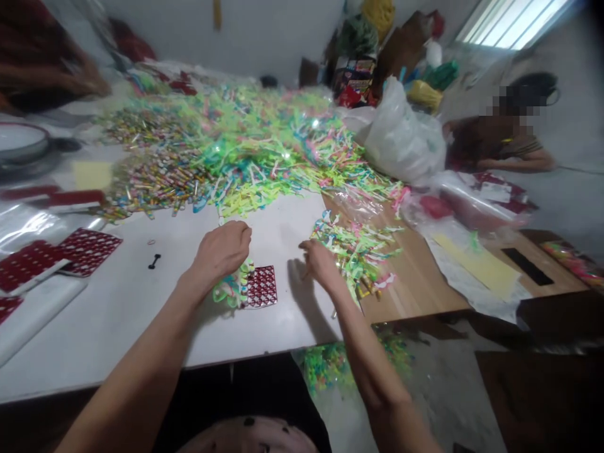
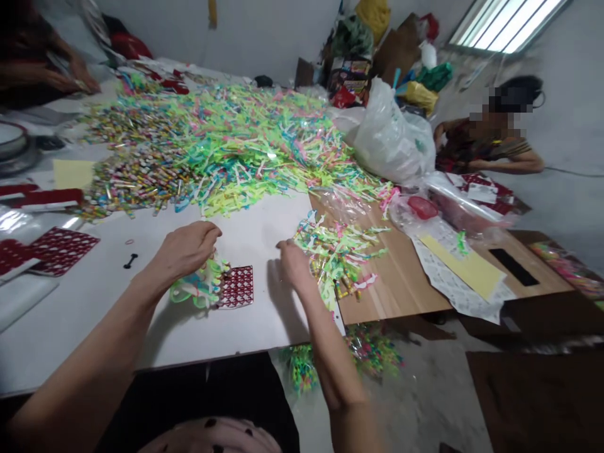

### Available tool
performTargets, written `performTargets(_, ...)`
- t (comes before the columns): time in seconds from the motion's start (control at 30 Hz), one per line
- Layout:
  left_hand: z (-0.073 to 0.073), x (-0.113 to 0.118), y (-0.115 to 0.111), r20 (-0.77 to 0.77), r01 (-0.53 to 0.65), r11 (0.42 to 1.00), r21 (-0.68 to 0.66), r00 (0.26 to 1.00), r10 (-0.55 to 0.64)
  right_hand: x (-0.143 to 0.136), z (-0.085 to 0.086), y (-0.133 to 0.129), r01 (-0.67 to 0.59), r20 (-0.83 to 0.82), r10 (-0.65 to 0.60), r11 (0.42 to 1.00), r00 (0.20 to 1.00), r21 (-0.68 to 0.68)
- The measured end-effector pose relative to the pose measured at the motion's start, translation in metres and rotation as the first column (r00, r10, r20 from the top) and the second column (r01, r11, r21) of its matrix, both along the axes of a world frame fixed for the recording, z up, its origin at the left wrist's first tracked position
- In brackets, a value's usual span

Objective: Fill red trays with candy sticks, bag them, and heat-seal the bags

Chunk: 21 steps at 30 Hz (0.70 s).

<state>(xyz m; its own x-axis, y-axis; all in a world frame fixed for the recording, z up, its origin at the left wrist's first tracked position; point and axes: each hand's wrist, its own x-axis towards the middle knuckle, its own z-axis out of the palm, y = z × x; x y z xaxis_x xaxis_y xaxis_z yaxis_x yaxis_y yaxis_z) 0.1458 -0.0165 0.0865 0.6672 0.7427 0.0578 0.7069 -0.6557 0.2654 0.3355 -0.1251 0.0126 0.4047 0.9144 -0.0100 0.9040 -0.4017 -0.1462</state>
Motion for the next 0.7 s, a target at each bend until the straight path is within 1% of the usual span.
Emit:
performTargets(0.03,0.0,0.0,0.0,0.002,-0.005,1.0,0.004,1.0,0.005,0.017,0.004,-0.004,0.075,0.092,-0.075,0.997,0.993,-0.001)
performTargets(0.07,0.0,0.0,0.0,0.0,-0.009,1.0,0.009,1.0,0.009,0.031,0.007,-0.007,0.128,0.165,-0.123,0.991,0.979,-0.024)
performTargets(0.1,-0.001,0.0,0.0,-0.007,-0.011,1.0,0.013,1.0,0.011,0.041,0.008,-0.008,0.161,0.216,-0.145,0.985,0.966,-0.057)
performTargets(0.17,-0.001,-0.001,0.0,-0.023,-0.014,1.0,0.016,1.0,0.014,0.047,0.009,-0.006,0.161,0.26,-0.128,0.981,0.957,-0.111)
performTargets(0.23,-0.001,0.0,0.0,-0.035,-0.011,1.0,0.016,0.999,0.012,0.034,0.008,0.003,0.1,0.273,-0.069,0.99,0.959,-0.101)
performTargets(0.27,-0.001,0.0,-0.001,-0.038,-0.012,1.0,0.019,0.999,0.013,0.022,0.007,0.011,0.054,0.277,-0.03,0.996,0.96,-0.078)
performTargets(0.33,0.0,0.001,-0.002,-0.044,-0.026,0.999,0.031,0.999,0.028,-0.008,0.007,0.031,-0.082,0.258,0.088,0.996,0.962,-0.034)
performTargets(0.4,0.001,0.002,-0.004,-0.055,-0.041,0.998,0.04,0.998,0.043,-0.033,0.006,0.056,-0.225,0.181,0.227,0.974,0.957,-0.029)
performTargets(0.47,0.003,0.002,-0.005,-0.07,-0.047,0.998,0.034,0.996,0.049,-0.045,0.006,0.078,-0.282,0.084,0.287,0.957,0.954,-0.067)
performTargets(0.5,0.003,0.001,-0.006,-0.072,-0.045,0.999,0.024,0.996,0.047,-0.044,0.006,0.085,-0.279,0.05,0.284,0.956,0.957,-0.091)
performTargets(0.57,0.003,0.0,-0.006,-0.06,-0.044,0.999,0.006,0.997,0.044,-0.031,0.005,0.091,-0.242,0.036,0.248,0.963,0.968,-0.114)
performTargets(0.63,0.002,-0.002,-0.005,-0.036,-0.041,0.999,0.002,0.999,0.041,-0.011,0.002,0.085,-0.196,0.065,0.203,0.975,0.977,-0.104)
performTargets(0.7,0.001,-0.002,-0.003,-0.021,-0.044,0.999,0.009,0.999,0.044,0.008,-0.001,0.072,-0.139,0.085,0.147,0.986,0.985,-0.091)
